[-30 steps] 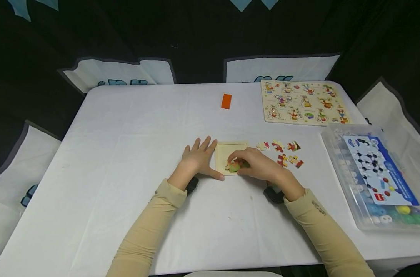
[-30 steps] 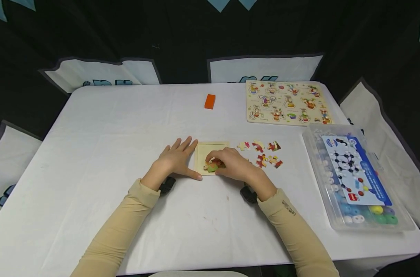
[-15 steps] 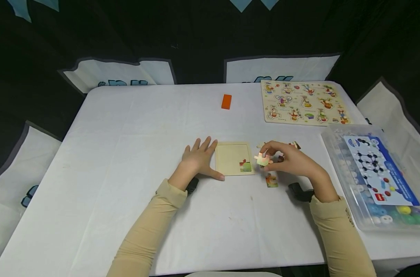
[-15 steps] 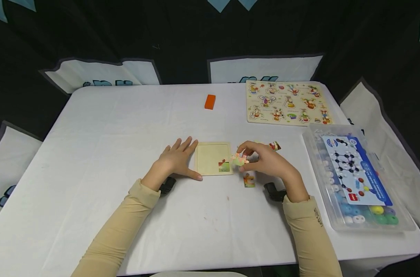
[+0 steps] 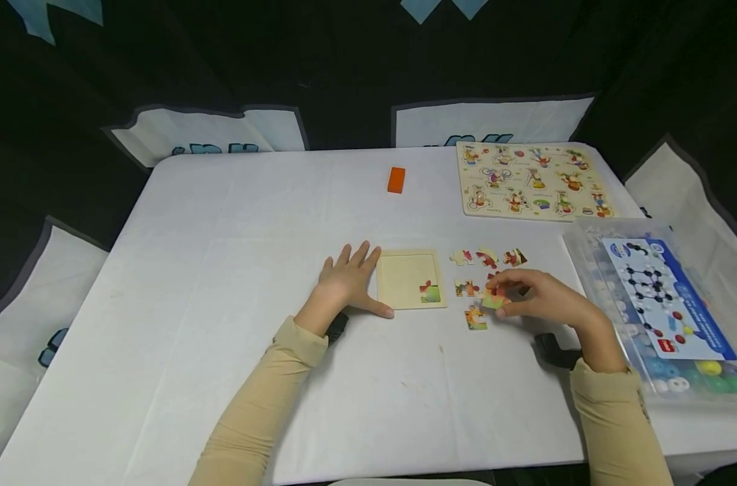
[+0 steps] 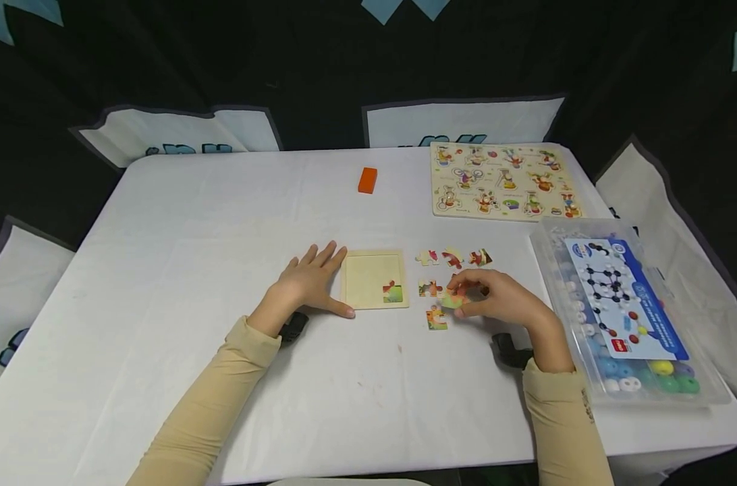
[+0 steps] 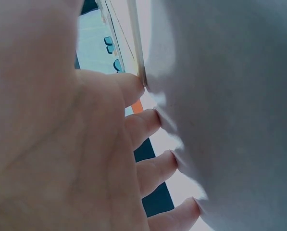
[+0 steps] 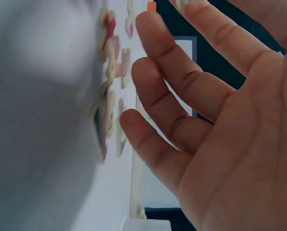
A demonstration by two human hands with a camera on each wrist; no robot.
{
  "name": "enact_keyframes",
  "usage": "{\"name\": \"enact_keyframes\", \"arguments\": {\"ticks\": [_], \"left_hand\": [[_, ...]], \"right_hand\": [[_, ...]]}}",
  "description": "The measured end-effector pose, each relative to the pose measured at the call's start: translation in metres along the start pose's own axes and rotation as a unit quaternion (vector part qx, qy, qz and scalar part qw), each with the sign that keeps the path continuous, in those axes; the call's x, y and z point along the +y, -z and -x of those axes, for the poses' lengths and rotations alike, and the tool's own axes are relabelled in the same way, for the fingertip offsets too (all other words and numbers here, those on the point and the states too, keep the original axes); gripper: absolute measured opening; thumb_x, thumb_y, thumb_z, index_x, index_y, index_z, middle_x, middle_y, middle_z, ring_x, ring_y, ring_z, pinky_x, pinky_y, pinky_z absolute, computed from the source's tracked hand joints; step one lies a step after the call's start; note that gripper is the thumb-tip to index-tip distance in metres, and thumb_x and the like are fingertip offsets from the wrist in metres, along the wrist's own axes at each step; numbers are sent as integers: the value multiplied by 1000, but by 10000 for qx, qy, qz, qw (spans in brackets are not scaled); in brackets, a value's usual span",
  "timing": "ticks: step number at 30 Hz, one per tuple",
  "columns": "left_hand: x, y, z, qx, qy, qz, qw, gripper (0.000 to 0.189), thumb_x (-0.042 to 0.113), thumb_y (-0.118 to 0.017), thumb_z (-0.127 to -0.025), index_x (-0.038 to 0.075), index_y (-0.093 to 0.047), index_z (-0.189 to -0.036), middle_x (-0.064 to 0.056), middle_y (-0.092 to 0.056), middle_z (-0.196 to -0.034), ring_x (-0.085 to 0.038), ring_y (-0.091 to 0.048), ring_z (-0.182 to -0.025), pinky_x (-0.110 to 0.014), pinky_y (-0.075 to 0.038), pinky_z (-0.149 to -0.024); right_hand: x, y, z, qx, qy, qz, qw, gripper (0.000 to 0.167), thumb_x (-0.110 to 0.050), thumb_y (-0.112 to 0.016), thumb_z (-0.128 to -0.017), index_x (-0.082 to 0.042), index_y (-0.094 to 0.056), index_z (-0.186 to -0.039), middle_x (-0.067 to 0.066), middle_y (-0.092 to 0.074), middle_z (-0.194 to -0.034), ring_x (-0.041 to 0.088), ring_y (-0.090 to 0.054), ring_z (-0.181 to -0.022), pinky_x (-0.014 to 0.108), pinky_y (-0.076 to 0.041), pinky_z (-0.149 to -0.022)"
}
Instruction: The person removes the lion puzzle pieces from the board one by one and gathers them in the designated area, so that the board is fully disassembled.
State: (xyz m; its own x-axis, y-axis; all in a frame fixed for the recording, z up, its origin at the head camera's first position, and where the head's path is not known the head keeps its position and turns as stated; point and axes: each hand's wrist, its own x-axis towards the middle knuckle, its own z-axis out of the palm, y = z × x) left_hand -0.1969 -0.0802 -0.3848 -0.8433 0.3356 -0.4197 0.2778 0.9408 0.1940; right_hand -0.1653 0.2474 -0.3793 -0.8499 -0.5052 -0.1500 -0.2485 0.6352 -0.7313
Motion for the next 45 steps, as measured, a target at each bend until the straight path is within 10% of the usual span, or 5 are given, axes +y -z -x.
{"name": "enact_keyframes", "arguments": {"ticks": [11, 30, 45], "left_hand": [[-1, 0, 1, 29, -30, 11, 10000, 121, 70, -67, -58, 17, -5, -147, -7, 1, -151, -34, 1, -135, -55, -9, -104], [-3, -2, 1, 21, -13, 58, 10000, 122, 71, -67, -57, 17, -5, -147, -7, 1, -151, -34, 1, -135, -55, -9, -104], [0, 0, 1, 22, -19, -6, 10000, 122, 71, -67, -57, 18, -4, -147, -6, 1, -151, -34, 1, -135, -55, -9, -104]], "right_hand": [[7, -2, 9, -273, -159, -175, 9993, 37, -16, -77, -72, 0, -62, -103, 7, -60, -101, 25, -51, -100, 41, -38, -88], [-11, -8, -18, -369, 207, -56, 9991, 32, -13, -69, -81, 3, -59, -107, 11, -56, -93, 20, -46, -74, 29, -41, -63], [-44, -36, -62, -594, 666, 1513, 9845, 54, -22, -73, -77, -4, -56, -124, 12, -53, -101, 24, -42, -85, 35, -35, -70]]}}
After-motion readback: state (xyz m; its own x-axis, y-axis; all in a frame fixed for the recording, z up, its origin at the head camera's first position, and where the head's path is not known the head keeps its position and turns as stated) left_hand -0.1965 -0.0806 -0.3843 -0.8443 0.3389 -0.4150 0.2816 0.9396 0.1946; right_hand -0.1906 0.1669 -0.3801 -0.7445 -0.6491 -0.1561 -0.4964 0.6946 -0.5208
